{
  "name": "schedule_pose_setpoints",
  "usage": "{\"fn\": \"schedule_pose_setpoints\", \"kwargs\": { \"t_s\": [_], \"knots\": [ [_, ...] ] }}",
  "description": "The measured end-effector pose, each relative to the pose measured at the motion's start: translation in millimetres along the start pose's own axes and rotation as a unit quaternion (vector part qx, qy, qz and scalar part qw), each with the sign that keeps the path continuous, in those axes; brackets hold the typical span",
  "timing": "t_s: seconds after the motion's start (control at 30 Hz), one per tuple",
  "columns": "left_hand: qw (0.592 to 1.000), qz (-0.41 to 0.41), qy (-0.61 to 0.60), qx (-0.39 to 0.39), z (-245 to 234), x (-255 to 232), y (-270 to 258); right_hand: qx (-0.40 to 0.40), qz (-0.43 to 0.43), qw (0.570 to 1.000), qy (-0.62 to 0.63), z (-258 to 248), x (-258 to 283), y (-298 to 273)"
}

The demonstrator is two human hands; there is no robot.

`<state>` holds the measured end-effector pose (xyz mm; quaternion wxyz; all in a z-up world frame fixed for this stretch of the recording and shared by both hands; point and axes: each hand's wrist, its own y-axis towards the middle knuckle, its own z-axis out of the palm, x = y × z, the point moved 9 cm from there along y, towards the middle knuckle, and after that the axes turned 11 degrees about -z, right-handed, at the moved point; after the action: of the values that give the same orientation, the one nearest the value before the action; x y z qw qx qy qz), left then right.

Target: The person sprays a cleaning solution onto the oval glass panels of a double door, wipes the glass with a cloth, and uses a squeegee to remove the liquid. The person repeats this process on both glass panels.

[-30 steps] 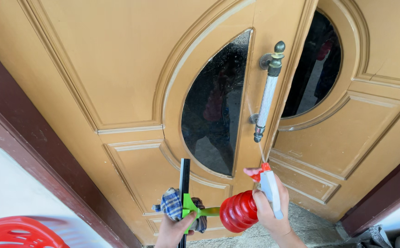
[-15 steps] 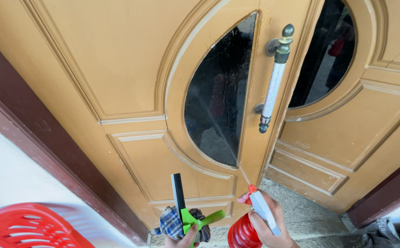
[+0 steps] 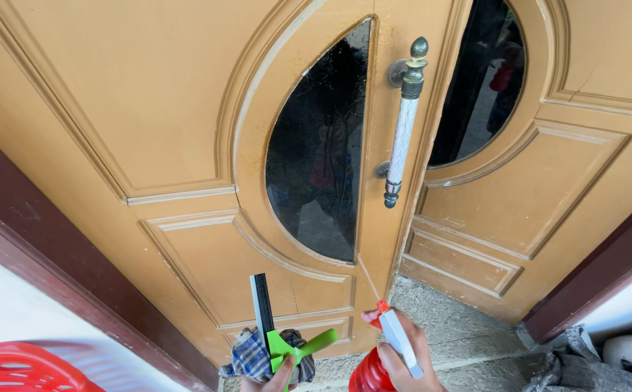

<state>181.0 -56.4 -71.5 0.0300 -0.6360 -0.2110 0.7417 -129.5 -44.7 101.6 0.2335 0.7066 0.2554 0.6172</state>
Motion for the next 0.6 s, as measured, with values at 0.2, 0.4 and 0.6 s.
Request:
{"fn": "schedule_pose_setpoints", "kwargs": {
  "t_s": [0.2,0.4,0.6],
  "knots": [
    [0.998,0.058,0.016,0.007,10,-18,-6,0.012,0.078,0.997,0.004,-3,-37,-24],
    [0.990,0.120,-0.054,0.042,18,-33,-23,0.029,0.117,0.993,0.017,-2,-35,-33],
    [0.992,0.120,-0.014,0.044,26,-42,-39,0.062,0.135,0.987,-0.057,-11,-48,-47]
  ]
}}
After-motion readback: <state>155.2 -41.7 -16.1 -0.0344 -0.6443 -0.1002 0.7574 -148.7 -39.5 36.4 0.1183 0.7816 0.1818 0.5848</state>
